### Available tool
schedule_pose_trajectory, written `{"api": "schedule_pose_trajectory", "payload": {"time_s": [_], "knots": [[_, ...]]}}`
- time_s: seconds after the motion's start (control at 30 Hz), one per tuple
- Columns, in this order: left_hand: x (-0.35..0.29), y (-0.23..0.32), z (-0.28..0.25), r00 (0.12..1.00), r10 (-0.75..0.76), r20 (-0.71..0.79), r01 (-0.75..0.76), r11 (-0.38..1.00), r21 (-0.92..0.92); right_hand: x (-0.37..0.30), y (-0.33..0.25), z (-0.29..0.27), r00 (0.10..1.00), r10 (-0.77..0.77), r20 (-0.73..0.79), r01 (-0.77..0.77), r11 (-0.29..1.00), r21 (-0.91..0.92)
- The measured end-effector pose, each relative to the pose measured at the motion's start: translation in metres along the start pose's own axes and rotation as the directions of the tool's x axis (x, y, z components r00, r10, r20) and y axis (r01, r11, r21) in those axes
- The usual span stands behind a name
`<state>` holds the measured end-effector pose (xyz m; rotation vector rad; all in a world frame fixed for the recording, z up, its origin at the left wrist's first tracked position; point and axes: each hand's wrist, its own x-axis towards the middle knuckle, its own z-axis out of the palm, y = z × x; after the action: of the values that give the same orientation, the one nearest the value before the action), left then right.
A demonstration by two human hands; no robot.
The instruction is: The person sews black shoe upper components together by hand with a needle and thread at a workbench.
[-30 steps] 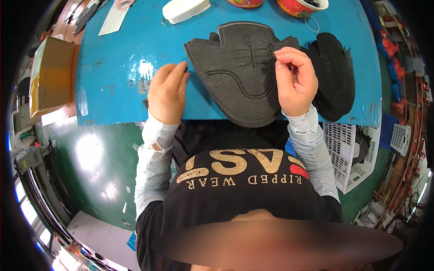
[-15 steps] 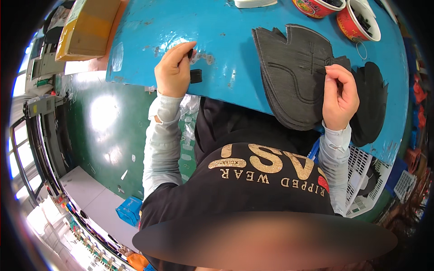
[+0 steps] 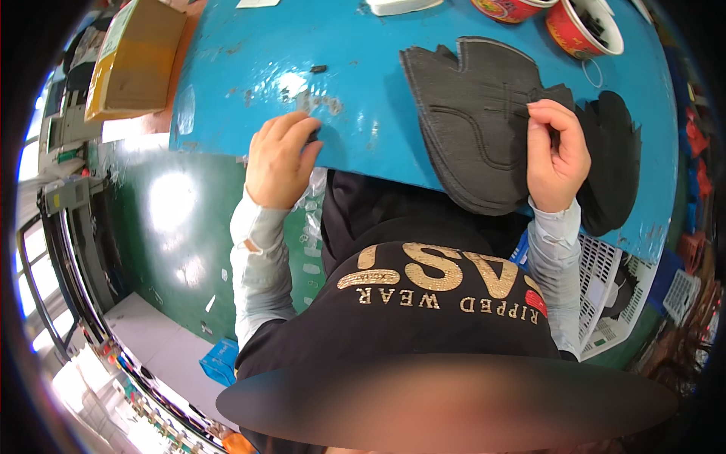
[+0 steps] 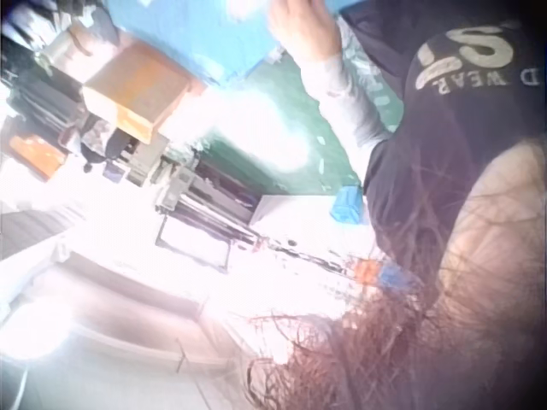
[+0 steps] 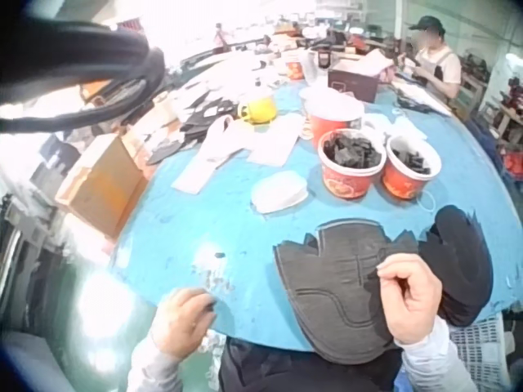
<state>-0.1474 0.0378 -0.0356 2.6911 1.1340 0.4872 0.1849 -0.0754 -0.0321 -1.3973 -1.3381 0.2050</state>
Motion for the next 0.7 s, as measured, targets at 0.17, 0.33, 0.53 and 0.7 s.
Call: {"api": "schedule_pose_trajectory", "payload": {"time_s": [0.17, 0.33, 0.53, 0.7], "knots": [[0.02, 0.058, 0.008, 0.971, -0.238, -0.028, 0.043, 0.287, -0.957, -0.008, -0.018, 0.011, 0.983, 0.172, -0.072, -0.133, 0.917, 0.375], [0.059, 0.117, 0.018, 0.995, -0.067, 0.07, 0.065, -0.077, -0.995, -0.013, -0.032, 0.006, 1.0, -0.003, -0.025, 0.009, 0.969, 0.249], [0.068, 0.128, 0.02, 0.998, -0.025, 0.049, 0.051, 0.09, -0.995, -0.02, -0.063, -0.001, 0.969, 0.191, 0.155, -0.241, 0.863, 0.444], [0.067, 0.13, 0.024, 0.999, -0.01, -0.048, -0.044, 0.236, -0.971, -0.019, -0.063, -0.001, 0.931, 0.303, 0.203, -0.364, 0.78, 0.509]]}}
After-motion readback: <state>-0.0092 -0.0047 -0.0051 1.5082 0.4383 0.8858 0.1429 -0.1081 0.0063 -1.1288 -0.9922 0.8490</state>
